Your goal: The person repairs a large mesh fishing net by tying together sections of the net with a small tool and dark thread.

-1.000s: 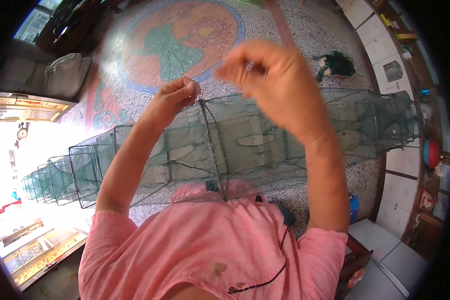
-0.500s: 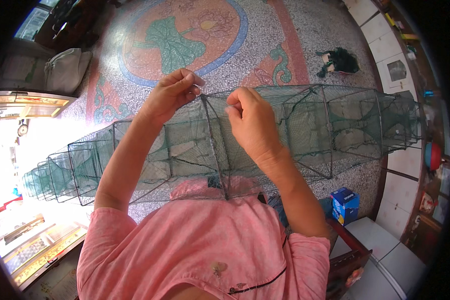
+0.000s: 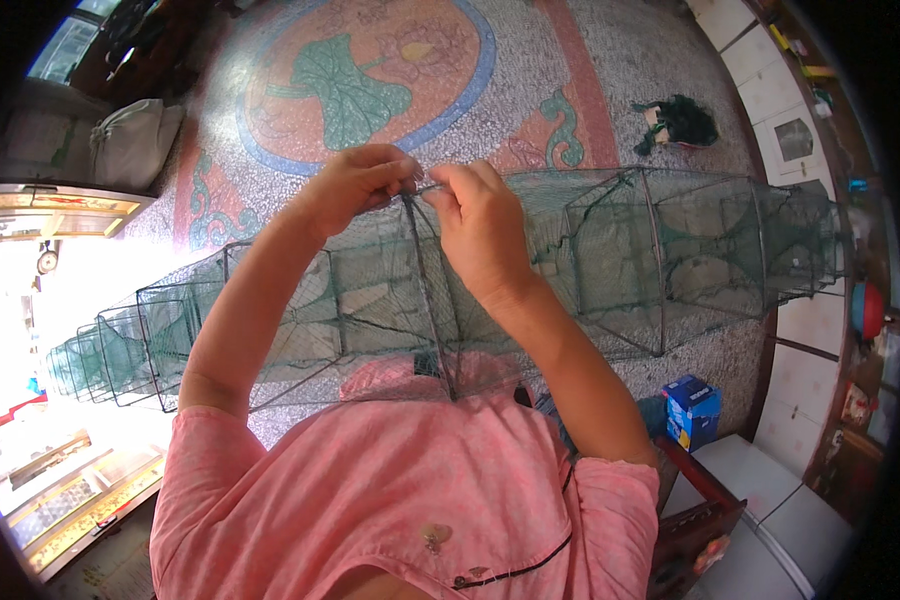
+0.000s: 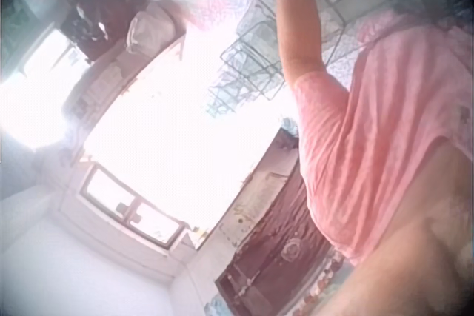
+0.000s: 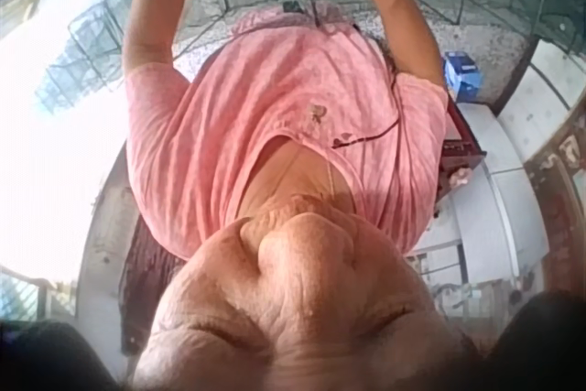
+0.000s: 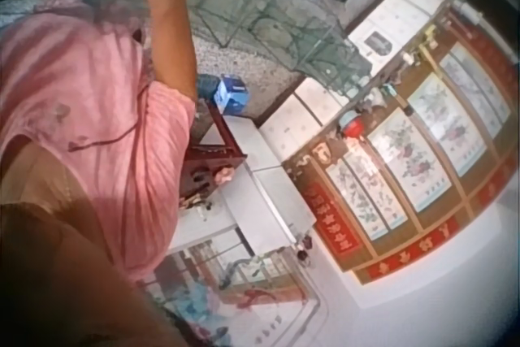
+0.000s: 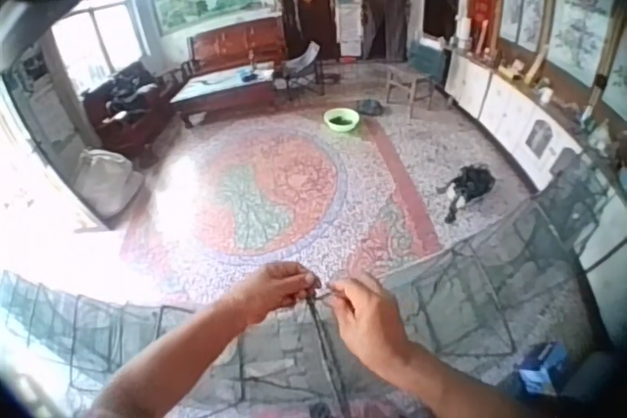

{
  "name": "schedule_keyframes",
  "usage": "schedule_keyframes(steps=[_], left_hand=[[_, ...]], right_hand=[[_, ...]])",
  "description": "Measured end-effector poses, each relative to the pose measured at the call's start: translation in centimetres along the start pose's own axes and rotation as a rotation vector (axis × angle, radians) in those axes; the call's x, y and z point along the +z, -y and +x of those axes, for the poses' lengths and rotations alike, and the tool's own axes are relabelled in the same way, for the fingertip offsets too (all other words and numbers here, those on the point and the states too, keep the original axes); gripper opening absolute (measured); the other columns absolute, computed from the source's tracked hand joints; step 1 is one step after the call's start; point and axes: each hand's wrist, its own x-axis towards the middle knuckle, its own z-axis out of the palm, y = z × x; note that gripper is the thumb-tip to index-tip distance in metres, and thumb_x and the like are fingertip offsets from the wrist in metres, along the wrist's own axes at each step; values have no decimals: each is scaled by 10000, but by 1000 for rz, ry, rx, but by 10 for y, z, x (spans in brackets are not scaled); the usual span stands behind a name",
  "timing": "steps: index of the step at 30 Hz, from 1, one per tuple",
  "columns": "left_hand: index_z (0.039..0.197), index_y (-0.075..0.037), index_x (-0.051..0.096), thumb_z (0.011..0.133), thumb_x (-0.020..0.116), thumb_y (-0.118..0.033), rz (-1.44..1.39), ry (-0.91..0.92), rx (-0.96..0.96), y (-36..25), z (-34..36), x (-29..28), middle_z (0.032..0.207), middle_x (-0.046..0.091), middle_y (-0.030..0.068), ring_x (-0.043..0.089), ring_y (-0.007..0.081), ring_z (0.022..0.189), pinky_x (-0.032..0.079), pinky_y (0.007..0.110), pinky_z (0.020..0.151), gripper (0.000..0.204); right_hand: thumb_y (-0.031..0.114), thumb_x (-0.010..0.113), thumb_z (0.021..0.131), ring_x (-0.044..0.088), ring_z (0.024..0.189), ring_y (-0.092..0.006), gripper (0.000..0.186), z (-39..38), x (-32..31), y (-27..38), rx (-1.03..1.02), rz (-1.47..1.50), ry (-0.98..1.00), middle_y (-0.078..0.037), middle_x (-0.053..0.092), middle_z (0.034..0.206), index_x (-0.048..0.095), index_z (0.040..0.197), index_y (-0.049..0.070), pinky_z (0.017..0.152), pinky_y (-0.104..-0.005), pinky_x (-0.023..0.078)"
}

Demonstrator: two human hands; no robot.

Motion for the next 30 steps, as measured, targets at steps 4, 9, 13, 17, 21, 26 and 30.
schedule_keyframes(steps=[4,9,13,17,21,26,30], left_hand=[[911,-43,582,932,541,-196,201,-98,262,5,-4,8,760,530,-19,459,57,679,401,202,617,159],[919,-13,525,945,497,-122,257,-220,645,24,-4,18,799,575,24,496,88,716,444,244,672,116],[928,-33,528,959,487,-148,-36,-36,379,20,1,4,835,560,2,504,73,771,445,238,675,126],[982,-28,542,957,507,-193,106,-46,443,18,6,0,832,566,-4,528,79,803,477,272,683,170],[998,-20,582,936,549,-167,163,-62,471,13,-6,6,881,565,-2,528,74,854,461,261,768,163],[1062,-78,651,899,607,-148,315,160,532,13,-4,4,905,558,-9,498,91,830,423,236,786,183],[1012,-94,676,897,620,-202,283,242,543,12,-2,2,921,594,4,490,123,879,420,274,816,168]], right_hand=[[146,670,780,593,753,-281,104,7,-6,20,-92,-345,34,-97,575,779,625,824,63,615,-390,484],[211,687,774,599,750,-265,131,27,-9,16,3,-291,166,-57,575,824,638,780,89,600,-389,474],[214,703,762,606,759,-258,143,32,-8,18,37,-277,193,-56,575,898,643,770,84,600,-380,476],[196,717,780,587,815,-217,172,48,15,47,-346,-64,-93,-57,537,927,628,828,57,668,-320,484],[146,581,907,591,753,-173,115,72,-15,94,-369,492,63,-50,570,809,570,891,32,687,-300,486],[219,487,958,553,561,-107,193,94,-68,128,-428,704,-389,-32,592,706,564,904,50,524,-235,481],[166,453,977,526,612,-168,188,92,-112,99,-481,611,-285,-116,592,801,537,922,7,586,-292,466]])
